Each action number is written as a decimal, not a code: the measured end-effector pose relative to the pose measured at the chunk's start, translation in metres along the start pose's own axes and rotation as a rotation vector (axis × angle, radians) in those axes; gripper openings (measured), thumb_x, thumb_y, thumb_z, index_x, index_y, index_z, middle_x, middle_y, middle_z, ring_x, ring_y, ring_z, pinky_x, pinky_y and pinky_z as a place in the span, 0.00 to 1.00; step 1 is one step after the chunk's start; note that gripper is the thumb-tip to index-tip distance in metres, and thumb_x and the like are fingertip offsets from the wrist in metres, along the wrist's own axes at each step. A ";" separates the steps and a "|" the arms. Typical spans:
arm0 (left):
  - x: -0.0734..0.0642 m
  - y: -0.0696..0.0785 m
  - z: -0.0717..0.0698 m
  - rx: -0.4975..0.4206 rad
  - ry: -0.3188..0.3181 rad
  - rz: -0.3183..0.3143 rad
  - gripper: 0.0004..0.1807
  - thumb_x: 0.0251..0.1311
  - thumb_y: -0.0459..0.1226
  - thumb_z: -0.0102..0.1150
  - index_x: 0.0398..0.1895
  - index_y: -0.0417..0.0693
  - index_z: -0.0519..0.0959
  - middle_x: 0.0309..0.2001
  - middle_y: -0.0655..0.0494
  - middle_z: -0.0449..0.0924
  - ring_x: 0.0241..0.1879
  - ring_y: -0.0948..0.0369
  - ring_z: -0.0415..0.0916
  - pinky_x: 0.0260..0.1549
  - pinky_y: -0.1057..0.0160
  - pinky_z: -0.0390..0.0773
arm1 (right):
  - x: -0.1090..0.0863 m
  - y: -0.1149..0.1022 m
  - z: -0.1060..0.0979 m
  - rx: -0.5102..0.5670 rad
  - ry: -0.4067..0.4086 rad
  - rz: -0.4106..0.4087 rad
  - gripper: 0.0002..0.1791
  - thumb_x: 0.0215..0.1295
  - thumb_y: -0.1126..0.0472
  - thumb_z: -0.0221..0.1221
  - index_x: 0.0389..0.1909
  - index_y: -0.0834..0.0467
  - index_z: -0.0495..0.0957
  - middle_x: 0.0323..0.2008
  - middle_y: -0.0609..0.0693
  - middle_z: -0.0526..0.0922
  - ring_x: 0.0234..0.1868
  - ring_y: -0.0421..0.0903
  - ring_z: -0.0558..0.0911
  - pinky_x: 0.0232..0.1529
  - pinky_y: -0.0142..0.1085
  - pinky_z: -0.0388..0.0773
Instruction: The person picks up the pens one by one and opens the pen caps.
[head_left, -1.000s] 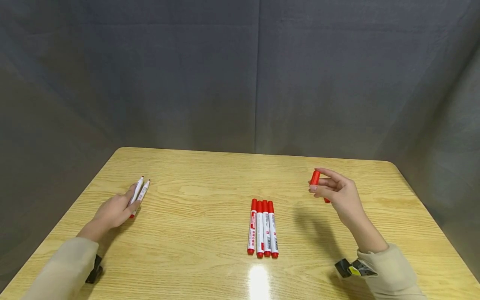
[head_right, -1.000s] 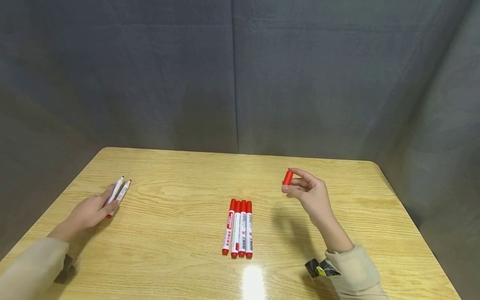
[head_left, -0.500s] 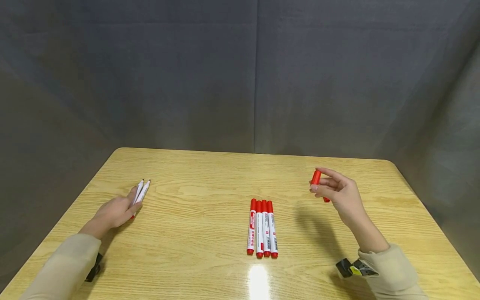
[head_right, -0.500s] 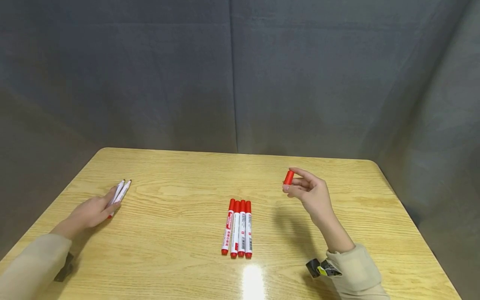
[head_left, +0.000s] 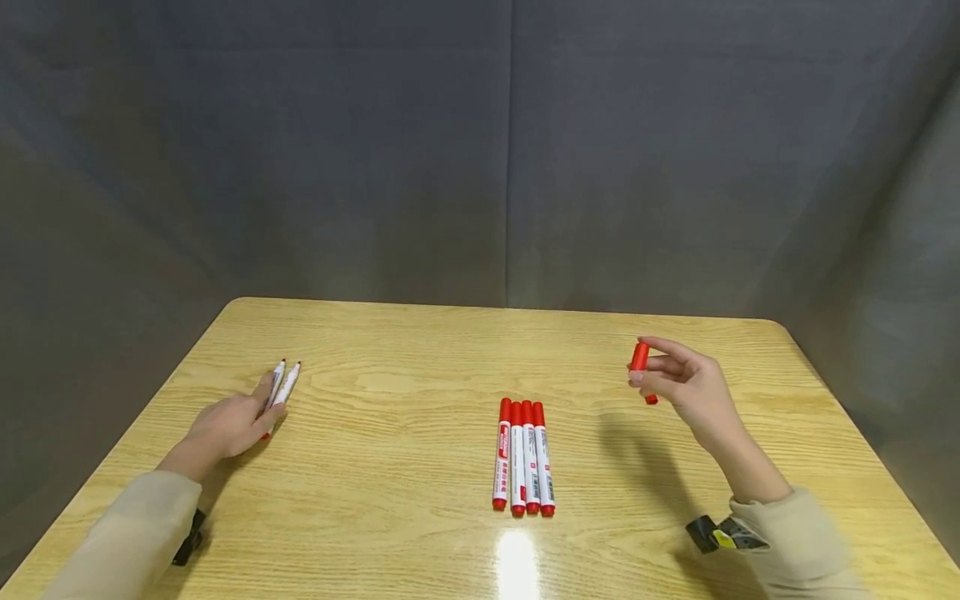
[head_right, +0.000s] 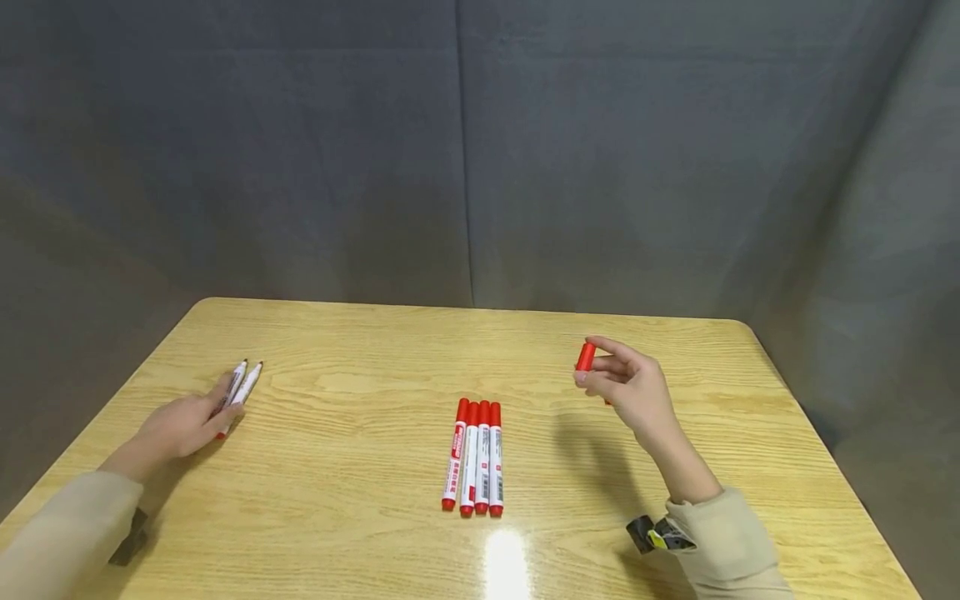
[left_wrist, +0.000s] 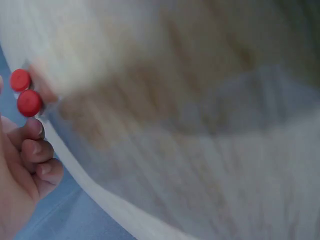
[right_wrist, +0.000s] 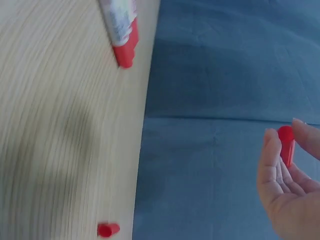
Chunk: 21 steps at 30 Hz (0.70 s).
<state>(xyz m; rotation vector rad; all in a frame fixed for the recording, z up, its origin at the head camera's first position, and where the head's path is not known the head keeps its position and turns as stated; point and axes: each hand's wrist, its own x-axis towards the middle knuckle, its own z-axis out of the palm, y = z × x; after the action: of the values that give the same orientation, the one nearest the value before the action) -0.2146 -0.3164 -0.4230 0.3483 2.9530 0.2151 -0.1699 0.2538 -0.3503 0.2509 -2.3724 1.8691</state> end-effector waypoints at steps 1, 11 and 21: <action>0.000 0.000 -0.001 0.003 0.014 -0.002 0.41 0.69 0.55 0.30 0.68 0.28 0.46 0.28 0.45 0.74 0.24 0.55 0.71 0.18 0.57 0.66 | 0.000 0.001 -0.002 -0.042 -0.004 0.001 0.29 0.57 0.66 0.62 0.60 0.67 0.67 0.32 0.39 0.82 0.32 0.37 0.82 0.33 0.29 0.78; -0.004 0.012 -0.013 -0.007 0.081 -0.001 0.37 0.71 0.53 0.27 0.68 0.29 0.46 0.21 0.55 0.70 0.23 0.57 0.70 0.18 0.58 0.66 | 0.002 0.010 -0.020 -0.240 -0.063 -0.004 0.32 0.57 0.64 0.63 0.61 0.67 0.65 0.37 0.50 0.82 0.34 0.35 0.81 0.36 0.28 0.77; -0.008 0.047 -0.017 -0.060 0.222 0.088 0.34 0.71 0.48 0.31 0.69 0.30 0.48 0.29 0.36 0.79 0.19 0.52 0.75 0.12 0.59 0.66 | 0.006 0.023 -0.033 -0.260 -0.106 0.043 0.32 0.57 0.65 0.62 0.62 0.68 0.64 0.42 0.62 0.79 0.35 0.36 0.80 0.38 0.27 0.76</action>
<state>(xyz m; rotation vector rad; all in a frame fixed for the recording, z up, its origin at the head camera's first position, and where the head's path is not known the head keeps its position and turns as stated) -0.1995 -0.2757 -0.3977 0.4763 3.1431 0.3761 -0.1811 0.2906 -0.3636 0.2819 -2.6770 1.5754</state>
